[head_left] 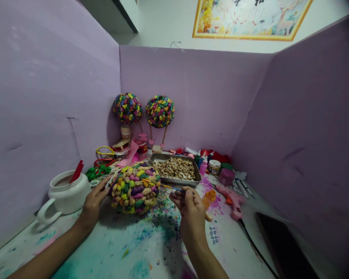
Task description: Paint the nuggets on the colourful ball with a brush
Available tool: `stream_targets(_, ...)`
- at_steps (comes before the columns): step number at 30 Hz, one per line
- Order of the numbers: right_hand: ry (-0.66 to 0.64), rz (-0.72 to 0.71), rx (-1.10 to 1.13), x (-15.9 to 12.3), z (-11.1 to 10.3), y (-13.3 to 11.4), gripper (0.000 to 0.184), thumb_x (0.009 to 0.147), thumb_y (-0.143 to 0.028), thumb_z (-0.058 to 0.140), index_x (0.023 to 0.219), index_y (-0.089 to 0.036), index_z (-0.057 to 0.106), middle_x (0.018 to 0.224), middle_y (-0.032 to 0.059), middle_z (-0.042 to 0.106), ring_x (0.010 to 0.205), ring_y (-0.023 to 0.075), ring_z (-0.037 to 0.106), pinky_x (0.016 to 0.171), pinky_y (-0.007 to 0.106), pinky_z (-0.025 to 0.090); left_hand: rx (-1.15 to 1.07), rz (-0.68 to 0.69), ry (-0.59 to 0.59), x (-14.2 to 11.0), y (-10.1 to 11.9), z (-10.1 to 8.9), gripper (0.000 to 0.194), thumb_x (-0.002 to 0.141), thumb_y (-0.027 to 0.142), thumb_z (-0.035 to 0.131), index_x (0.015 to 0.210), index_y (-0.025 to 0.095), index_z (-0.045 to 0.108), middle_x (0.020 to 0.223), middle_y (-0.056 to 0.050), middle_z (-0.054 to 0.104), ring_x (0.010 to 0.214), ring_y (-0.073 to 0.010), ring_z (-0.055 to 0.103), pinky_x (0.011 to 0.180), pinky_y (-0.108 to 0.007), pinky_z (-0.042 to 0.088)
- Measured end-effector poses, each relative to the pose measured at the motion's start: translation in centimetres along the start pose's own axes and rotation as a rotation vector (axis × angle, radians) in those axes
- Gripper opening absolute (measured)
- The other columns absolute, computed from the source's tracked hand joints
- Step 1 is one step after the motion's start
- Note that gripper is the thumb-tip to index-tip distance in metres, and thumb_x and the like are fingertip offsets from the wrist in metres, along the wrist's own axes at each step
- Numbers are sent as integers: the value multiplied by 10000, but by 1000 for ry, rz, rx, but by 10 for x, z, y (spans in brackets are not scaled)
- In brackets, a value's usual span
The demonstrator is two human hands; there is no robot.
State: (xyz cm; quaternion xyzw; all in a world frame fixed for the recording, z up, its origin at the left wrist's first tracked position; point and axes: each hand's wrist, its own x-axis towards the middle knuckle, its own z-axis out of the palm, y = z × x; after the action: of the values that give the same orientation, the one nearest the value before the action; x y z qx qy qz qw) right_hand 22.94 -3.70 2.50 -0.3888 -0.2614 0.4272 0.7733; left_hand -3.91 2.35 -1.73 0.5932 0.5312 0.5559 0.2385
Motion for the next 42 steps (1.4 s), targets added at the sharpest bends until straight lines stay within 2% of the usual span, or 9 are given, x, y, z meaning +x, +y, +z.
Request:
stream_targets(3,-12,-142,-115,-3,-1,-8,409,749,-591,677,829,-199,595,699,-15,673,609,162,681,643,337,608,-112,-57,-17,0,0,0,553,831,549,542,1282,239,626,1426,-70,563,1408,-285,400,1179,-428,284)
stream_targets(7,-32,-290,-214,-6,-4,-18,380,818,-569,632,846,-190,609,699,-10,660,642,166,687,664,343,614,-177,-78,-15,1,-2,1,566,795,551,584,1262,237,638,1438,-68,552,1406,-299,399,1182,-436,276)
stream_targets(14,-19,-498,-150,-7,-7,-24,310,847,-491,657,815,-184,625,760,-16,634,617,140,691,607,299,617,-146,-70,4,0,5,1,594,746,561,605,1235,228,659,1397,-66,593,1397,-317,410,1186,-446,267)
stream_targets(21,35,-540,-124,-11,-6,-27,322,835,-497,683,795,-181,635,717,-24,649,573,136,696,572,281,619,-88,-23,-2,-5,14,1,602,758,555,579,1236,199,661,1374,-69,612,1360,-313,464,1163,-421,319)
stream_targets(27,53,-572,-144,-11,-7,-30,343,830,-513,689,744,-182,658,692,-29,659,561,118,693,578,244,617,-85,25,-23,-8,14,0,588,772,539,579,1236,188,664,1357,-69,624,1326,-314,503,1135,-409,364)
stream_targets(32,87,-693,-219,-15,-10,-33,318,843,-486,691,728,-189,676,695,-27,665,592,89,673,586,185,595,-81,66,-36,-13,11,2,523,804,502,570,1233,217,668,1364,-45,622,1327,-303,502,1143,-404,351)
stream_targets(35,88,-756,-263,-18,-11,-35,305,868,-464,671,734,-191,678,675,-32,665,565,70,656,562,149,568,-90,74,4,-18,14,5,474,838,473,544,1229,235,668,1363,-27,623,1333,-285,496,1155,-383,330)
stream_targets(42,103,-741,-317,-16,-14,-30,327,855,-473,679,741,-167,675,671,-21,665,541,97,671,563,194,593,-91,117,-3,-22,20,6,471,856,462,528,1236,217,662,1361,-48,624,1319,-292,505,1158,-402,323)
